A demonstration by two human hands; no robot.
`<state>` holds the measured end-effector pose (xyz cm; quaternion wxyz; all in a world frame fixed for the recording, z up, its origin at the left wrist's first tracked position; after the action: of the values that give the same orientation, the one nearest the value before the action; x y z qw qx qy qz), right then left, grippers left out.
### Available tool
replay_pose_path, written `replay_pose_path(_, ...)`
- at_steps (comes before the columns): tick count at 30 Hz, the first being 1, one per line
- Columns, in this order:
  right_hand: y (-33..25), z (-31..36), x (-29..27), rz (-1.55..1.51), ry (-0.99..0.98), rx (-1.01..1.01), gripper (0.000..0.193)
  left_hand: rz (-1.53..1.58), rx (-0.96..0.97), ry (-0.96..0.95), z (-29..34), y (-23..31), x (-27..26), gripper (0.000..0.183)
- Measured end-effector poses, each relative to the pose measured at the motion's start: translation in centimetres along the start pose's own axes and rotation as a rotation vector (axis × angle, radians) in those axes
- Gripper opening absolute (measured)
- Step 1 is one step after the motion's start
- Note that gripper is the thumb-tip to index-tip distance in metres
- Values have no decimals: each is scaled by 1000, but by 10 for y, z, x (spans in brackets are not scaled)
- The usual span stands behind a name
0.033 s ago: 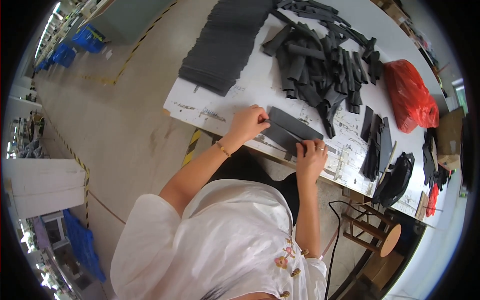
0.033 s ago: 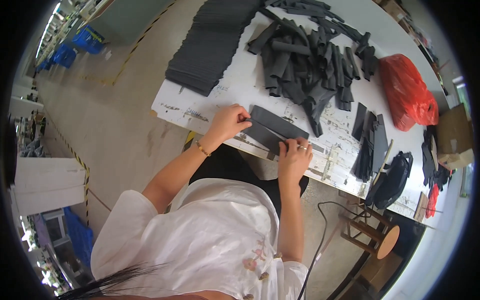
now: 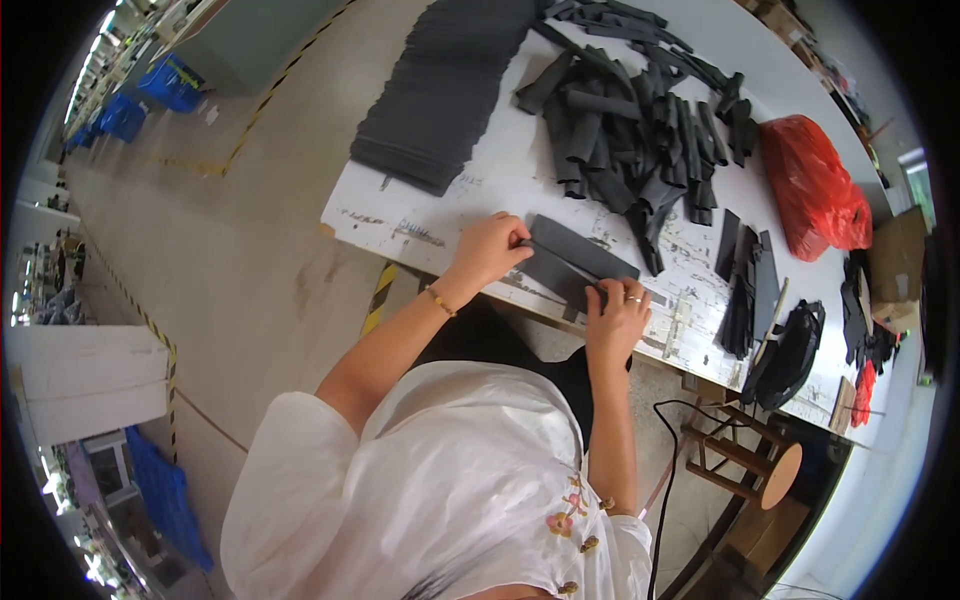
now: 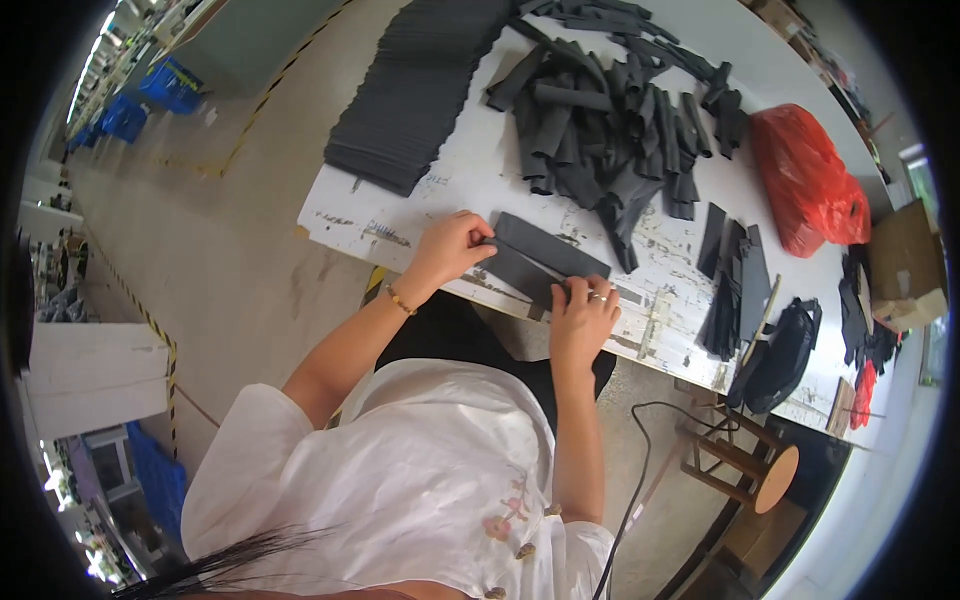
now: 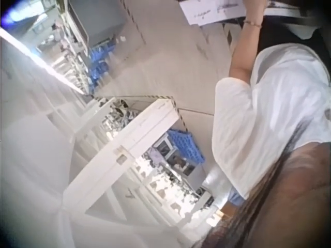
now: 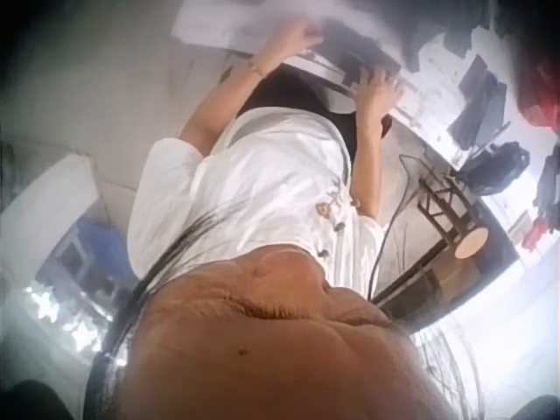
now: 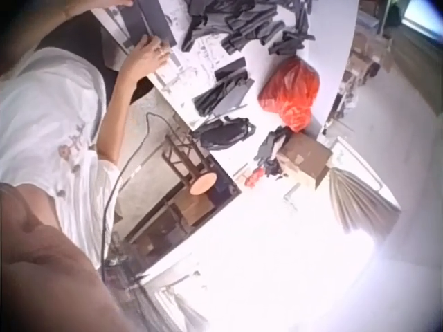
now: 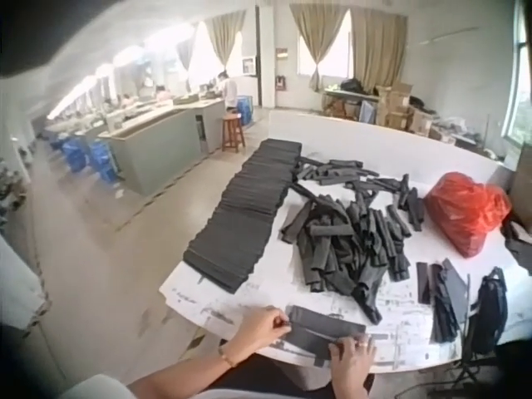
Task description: Inspecting and sorting gray foam or rubber strips on a workbench.
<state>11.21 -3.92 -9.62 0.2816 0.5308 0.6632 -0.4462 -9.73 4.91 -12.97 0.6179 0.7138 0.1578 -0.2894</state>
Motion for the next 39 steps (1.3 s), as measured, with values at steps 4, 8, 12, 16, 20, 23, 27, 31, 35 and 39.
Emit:
replay_pose_path(4,29,-3,-22,-92,123,90,12,82,-84,44,-11,3,0,22)
replay_pose_path(8,124,-31,-64,-218,284,400,4,333,-95,140,-53,-23,-28,17)
replay_pose_path(12,236,-47,-102,-97,601,625,9,561,-245,166,-105,-28,-19,18)
replay_pose_path(16,276,-83,-92,278,375,587,26,480,-282,267,-142,-21,-13,20)
replay_pose_path(20,298,-86,-55,618,-133,594,25,512,-242,263,-165,-2,4,24)
replay_pose_path(23,296,-83,-35,737,-200,468,18,392,-183,282,-178,5,10,28)
replay_pose_path(27,284,-88,-52,589,-195,372,14,175,-173,360,-189,18,5,34)
replay_pose_path(31,274,-80,-35,650,-215,241,12,174,-218,246,-196,4,20,36)
replay_pose_path(35,278,-82,-38,645,-240,277,9,232,-191,276,-191,-11,14,31)
replay_pose_path(39,268,-73,-48,518,-130,115,7,784,-368,120,-160,7,25,22)
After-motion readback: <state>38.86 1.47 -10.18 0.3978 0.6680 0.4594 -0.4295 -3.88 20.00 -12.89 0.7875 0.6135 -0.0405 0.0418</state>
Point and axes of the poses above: each hand's wrist, its own z-axis away from the middle knuckle, its own x-axis out of the palm, y = z × x, the point moved 7 cm from there along -z, towards the middle knuckle, and after that the axes turned 1 degree about z, right-handed, at the moved point
